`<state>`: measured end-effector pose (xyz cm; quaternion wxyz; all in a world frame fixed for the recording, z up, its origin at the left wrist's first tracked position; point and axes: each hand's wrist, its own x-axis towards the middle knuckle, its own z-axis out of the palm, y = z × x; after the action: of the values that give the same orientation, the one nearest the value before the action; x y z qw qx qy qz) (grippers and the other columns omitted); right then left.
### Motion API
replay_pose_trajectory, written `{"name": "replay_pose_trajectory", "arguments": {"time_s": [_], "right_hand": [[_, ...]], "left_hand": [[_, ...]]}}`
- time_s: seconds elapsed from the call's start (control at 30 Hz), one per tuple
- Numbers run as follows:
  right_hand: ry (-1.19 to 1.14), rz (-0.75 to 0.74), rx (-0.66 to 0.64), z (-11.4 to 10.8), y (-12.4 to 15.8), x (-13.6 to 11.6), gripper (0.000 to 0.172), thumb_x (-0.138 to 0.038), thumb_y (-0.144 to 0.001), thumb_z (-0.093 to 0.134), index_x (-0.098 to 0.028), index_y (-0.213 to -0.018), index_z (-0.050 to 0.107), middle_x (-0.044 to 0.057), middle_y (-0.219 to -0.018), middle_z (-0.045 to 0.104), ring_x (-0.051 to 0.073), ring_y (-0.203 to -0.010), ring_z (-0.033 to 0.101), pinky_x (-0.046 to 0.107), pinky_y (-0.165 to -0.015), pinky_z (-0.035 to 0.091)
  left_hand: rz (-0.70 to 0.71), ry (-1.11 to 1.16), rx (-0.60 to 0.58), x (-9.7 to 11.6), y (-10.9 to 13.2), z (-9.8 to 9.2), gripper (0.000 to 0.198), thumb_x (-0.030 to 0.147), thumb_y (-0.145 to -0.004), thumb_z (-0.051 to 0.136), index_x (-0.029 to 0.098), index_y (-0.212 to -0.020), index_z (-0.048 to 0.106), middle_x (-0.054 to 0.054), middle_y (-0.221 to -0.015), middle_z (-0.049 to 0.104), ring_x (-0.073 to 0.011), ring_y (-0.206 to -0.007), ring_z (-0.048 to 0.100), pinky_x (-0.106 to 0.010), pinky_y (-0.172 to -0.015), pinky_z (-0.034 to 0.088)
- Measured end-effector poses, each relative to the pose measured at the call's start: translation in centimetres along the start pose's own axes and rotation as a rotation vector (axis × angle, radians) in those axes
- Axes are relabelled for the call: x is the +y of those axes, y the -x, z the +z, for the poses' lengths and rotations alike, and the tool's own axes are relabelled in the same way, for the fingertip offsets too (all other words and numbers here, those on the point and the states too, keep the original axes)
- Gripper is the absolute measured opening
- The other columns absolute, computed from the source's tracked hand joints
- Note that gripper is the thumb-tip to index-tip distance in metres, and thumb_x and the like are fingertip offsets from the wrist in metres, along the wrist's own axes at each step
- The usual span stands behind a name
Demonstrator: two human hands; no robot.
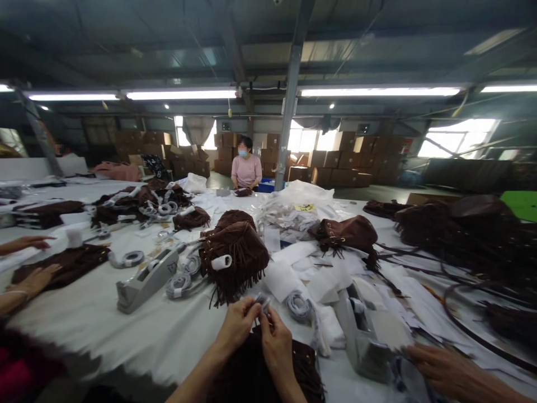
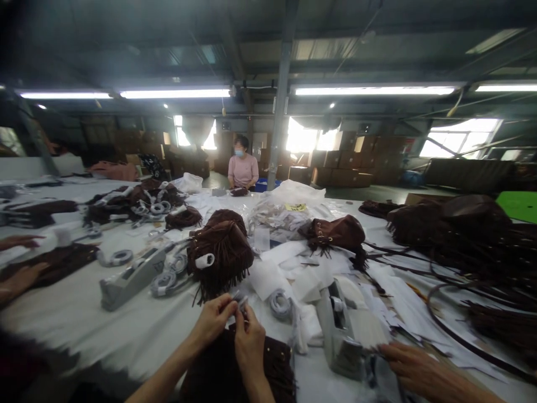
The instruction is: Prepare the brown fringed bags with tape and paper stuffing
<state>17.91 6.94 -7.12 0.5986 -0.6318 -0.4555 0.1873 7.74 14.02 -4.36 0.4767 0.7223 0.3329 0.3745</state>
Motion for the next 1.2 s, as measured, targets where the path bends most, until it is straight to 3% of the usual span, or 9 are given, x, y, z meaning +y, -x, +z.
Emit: {"name": "replay_pose_trajectory", "arguments": {"time_s": [0.1, 0.2, 0.37, 0.5, 0.63, 0.8, 1.03, 1.2], "right_hand": [[0.085, -0.01, 0.037, 0.3, 0.1, 0.3, 0.041, -0.051, -0.087, 0.05, -0.018, -0.102, 0.068, 0.011, -0.095, 0.072, 0.025, -0.079, 0.067, 0.03, -0.068, 0.05], [0.153, -0.016, 0.063, 0.3, 0.3, 0.3, 0.039, -0.049, -0.089, 0.046, -0.018, -0.095, 0.07, 0.01, -0.085, 0.072, 0.023, -0.071, 0.066, 0.028, -0.064, 0.047], [0.163, -0.041, 0.076, 0.3, 0.4, -0.3, 0.038, -0.046, -0.091, 0.044, -0.017, -0.083, 0.068, 0.004, -0.067, 0.067, 0.017, -0.059, 0.06, 0.024, -0.057, 0.041], [0.148, -0.066, 0.083, 0.7, 0.8, -1.0, 0.036, -0.044, -0.091, 0.044, -0.017, -0.08, 0.066, 0.002, -0.061, 0.063, 0.013, -0.052, 0.053, 0.022, -0.053, 0.037], [0.181, -0.075, 0.15, 1.1, 1.1, -1.2, 0.037, -0.041, -0.091, 0.045, -0.016, -0.07, 0.062, 0.001, -0.055, 0.059, 0.012, -0.049, 0.049, 0.022, -0.05, 0.034], [0.186, -0.154, 0.165, 0.9, 0.9, -1.3, 0.03, -0.034, -0.091, 0.045, -0.016, -0.076, 0.064, 0.002, -0.063, 0.061, 0.013, -0.057, 0.053, 0.023, -0.056, 0.037], [0.237, -0.194, 0.115, 0.6, 0.4, -1.1, 0.031, -0.029, -0.089, 0.045, -0.018, -0.063, 0.056, 0.003, -0.065, 0.056, 0.014, -0.062, 0.052, 0.025, -0.057, 0.037], [0.125, -0.173, 0.019, -0.4, -0.4, -1.2, 0.024, -0.029, -0.086, 0.049, -0.018, -0.069, 0.061, 0.002, -0.067, 0.057, 0.015, -0.064, 0.052, 0.026, -0.061, 0.039]], "left_hand": [[0.077, -0.161, 0.068, 0.6, 0.3, 0.5, 0.036, 0.039, -0.089, 0.041, 0.018, -0.06, 0.048, 0.003, -0.056, 0.049, -0.0113, -0.055, 0.047, -0.023, -0.054, 0.032], [0.096, -0.192, 0.087, 1.0, 0.4, 0.8, 0.036, 0.036, -0.09, 0.04, 0.017, -0.061, 0.051, 0.001, -0.058, 0.053, -0.0117, -0.056, 0.047, -0.024, -0.056, 0.031], [-0.031, 0.047, -0.013, 1.7, 0.3, 0.3, 0.039, 0.046, -0.084, 0.048, 0.017, -0.058, 0.052, 0.002, -0.048, 0.05, -0.0104, -0.046, 0.045, -0.023, -0.049, 0.033], [-0.186, 0.259, -0.127, 2.0, 0.4, -0.3, 0.042, 0.056, -0.08, 0.051, 0.015, -0.075, 0.059, 0.006, -0.042, 0.046, -0.007, -0.03, 0.031, -0.021, -0.033, 0.022], [-0.243, 0.428, -0.18, 2.0, 0.7, -0.3, 0.055, 0.058, -0.074, 0.06, 0.009, -0.099, 0.06, 0.009, -0.039, 0.046, -0.0057, -0.025, 0.028, -0.019, -0.028, 0.018], [-0.277, 0.496, -0.173, 2.0, 1.3, 0.1, 0.079, 0.058, -0.073, 0.061, 0.003, -0.129, 0.047, 0.009, -0.036, 0.047, -0.0069, -0.023, 0.028, -0.019, -0.026, 0.02], [-0.278, 0.422, -0.186, 1.6, 1.5, 0.1, 0.087, 0.058, -0.075, 0.057, 0.004, -0.14, 0.035, 0.01, -0.036, 0.047, -0.0058, -0.024, 0.029, -0.017, -0.028, 0.019], [-0.226, 0.295, -0.223, 1.0, 0.8, 0.0, 0.076, 0.054, -0.081, 0.052, 0.007, -0.139, 0.038, 0.007, -0.039, 0.049, -0.0058, -0.026, 0.031, -0.017, -0.03, 0.019]]}}
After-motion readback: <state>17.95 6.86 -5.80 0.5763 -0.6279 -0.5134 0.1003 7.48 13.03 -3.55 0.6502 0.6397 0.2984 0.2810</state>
